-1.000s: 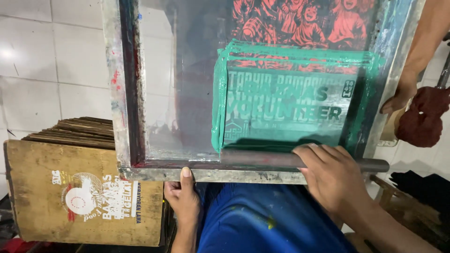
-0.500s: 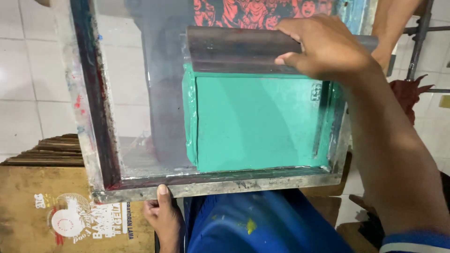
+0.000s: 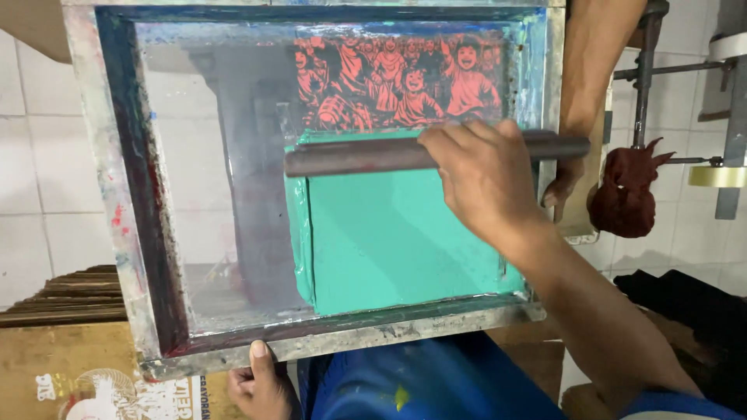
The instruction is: Screen printing a design onto a t-shirt using a squeegee and ink
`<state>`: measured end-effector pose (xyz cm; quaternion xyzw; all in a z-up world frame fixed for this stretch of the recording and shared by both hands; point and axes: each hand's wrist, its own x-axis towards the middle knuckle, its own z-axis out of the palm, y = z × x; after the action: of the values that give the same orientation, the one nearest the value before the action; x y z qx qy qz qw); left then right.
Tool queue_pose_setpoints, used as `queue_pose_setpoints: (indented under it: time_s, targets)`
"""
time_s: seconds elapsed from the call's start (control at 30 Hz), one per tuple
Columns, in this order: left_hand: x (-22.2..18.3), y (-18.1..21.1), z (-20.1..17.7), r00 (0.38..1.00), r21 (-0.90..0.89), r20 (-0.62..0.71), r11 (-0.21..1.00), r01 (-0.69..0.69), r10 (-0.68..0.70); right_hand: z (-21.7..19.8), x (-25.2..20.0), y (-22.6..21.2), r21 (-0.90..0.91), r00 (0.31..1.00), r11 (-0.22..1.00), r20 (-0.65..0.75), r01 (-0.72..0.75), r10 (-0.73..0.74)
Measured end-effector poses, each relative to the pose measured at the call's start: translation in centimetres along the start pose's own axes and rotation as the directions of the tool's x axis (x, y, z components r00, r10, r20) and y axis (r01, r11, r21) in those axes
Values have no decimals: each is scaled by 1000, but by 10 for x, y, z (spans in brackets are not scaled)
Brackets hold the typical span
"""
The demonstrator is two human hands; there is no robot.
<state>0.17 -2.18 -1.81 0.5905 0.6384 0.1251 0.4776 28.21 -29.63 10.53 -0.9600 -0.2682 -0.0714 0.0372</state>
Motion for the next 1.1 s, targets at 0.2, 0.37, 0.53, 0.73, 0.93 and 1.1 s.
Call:
queue_pose_setpoints:
  time_s: [0.2,0.37,0.53,0.73,0.93,1.1]
  targets:
    - [-3,4,-8,994,47,15,993,108,-109,1,-21,-16,5,998,1000,56,-20,20]
    - [10,-12,-11,993,-19,116,1000,-23,25,-24,-66,-63,66,995,996,79,-62,57]
    - [2,7,-11,990,108,133,993,-56,42,-30,-113,-103,136,979,978,154,-158,136]
    - [6,11,-14,978,119,201,990,-71,46,-32,-51,-46,171,991,985,130,-15,-8]
    - [-2,23,-12,982,125,189,992,-24,0,4,-5,-6,86,993,995,104,-57,48]
    - [2,8,-12,987,105,164,994,-17,0,-5,-48,-38,71,996,997,82,-32,26]
